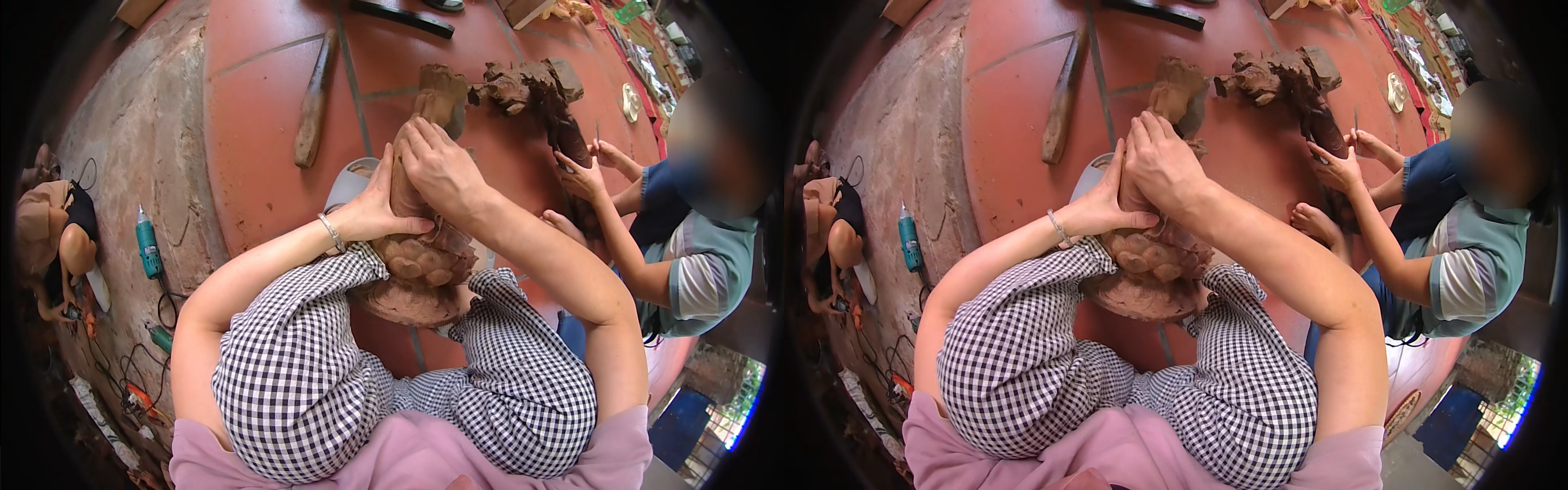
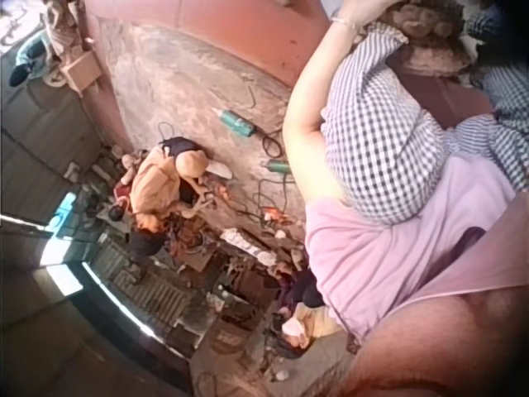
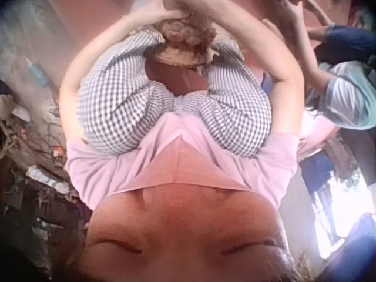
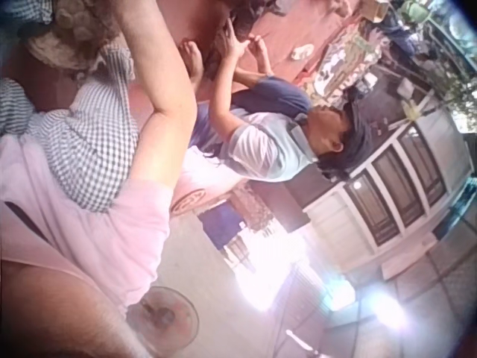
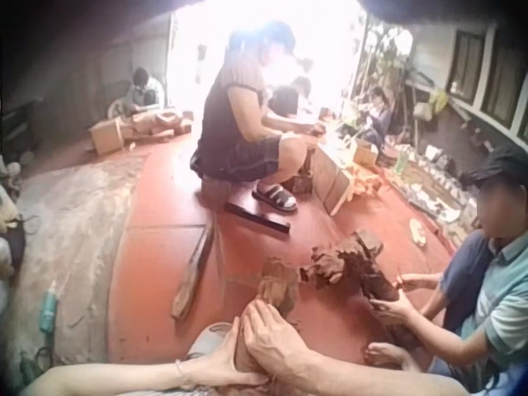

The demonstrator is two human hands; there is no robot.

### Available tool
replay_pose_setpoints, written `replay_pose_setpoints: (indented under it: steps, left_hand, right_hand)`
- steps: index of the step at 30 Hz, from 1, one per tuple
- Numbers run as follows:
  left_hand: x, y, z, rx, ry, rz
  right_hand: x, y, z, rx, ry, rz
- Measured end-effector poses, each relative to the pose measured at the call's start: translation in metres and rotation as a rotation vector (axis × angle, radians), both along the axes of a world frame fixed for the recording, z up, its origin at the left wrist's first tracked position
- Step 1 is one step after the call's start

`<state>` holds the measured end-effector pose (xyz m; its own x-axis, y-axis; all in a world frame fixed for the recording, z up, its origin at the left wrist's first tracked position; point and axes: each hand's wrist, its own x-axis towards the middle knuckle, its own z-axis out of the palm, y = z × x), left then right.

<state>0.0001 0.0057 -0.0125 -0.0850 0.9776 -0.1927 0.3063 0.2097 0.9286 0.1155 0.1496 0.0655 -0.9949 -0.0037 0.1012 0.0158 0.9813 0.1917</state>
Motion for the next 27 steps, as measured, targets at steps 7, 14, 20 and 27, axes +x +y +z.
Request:
replay_pose_setpoints:
  steps: [7,14,20,27]
  left_hand:
    - [-0.001,-0.006,-0.005,0.046,-0.028,0.010]
    - [0.001,-0.004,0.000,0.037,0.014,-0.004]
    - [0.000,-0.008,-0.005,0.050,0.021,0.006]
    - [-0.008,-0.003,0.009,0.082,-0.052,0.047]
  right_hand:
    - [0.058,0.005,0.018,-0.328,-0.030,-0.111]
    - [0.034,0.020,0.018,-0.421,0.456,-0.017]
    - [0.038,0.006,-0.012,-0.240,0.222,0.187]
    - [0.003,0.011,-0.002,-0.268,0.202,0.047]
